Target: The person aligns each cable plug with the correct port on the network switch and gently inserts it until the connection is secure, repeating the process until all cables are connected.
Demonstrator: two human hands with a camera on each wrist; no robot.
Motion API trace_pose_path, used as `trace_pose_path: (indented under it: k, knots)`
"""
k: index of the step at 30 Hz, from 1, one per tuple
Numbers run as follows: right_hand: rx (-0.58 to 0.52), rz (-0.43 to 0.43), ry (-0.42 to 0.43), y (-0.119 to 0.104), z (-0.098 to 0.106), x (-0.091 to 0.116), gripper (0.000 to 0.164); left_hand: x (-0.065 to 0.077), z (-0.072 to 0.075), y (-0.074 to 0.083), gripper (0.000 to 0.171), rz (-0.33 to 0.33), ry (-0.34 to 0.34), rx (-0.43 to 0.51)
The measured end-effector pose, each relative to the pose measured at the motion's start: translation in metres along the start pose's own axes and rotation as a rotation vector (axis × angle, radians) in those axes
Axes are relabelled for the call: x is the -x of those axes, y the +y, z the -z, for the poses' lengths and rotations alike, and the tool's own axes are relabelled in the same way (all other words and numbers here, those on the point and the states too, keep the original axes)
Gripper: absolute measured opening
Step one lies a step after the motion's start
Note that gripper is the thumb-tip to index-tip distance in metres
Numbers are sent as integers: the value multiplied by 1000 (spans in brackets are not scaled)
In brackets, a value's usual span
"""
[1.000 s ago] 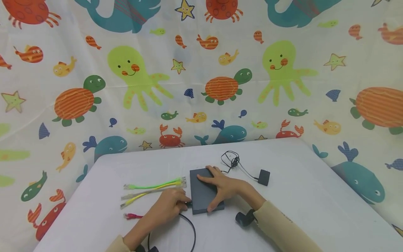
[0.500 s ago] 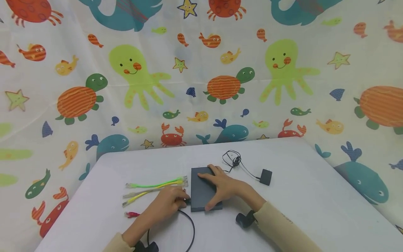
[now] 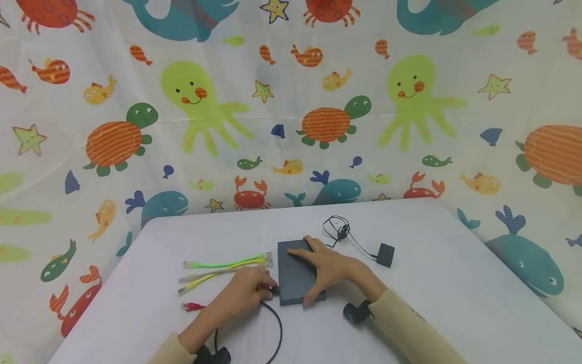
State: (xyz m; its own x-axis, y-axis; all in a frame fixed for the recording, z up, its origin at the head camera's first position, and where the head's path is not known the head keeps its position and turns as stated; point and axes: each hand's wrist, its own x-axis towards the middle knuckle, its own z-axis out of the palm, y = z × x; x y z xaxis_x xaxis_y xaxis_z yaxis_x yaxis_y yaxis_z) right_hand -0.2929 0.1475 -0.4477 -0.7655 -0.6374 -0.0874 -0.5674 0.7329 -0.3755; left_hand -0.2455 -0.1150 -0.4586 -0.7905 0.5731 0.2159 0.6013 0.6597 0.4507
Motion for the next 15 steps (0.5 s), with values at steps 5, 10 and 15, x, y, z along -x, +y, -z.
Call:
trace_pose_path:
  k: [5, 10, 15]
  knots:
    - [-1, 10, 16, 0, 0, 1, 117, -1, 0, -1, 15, 23, -17, 11]
    - [31, 17, 47, 1, -1, 0, 117, 0, 1, 1, 14, 10, -10, -11]
    - [31, 32, 65, 1, -2, 0, 117, -1, 1, 1, 14, 12, -3, -10]
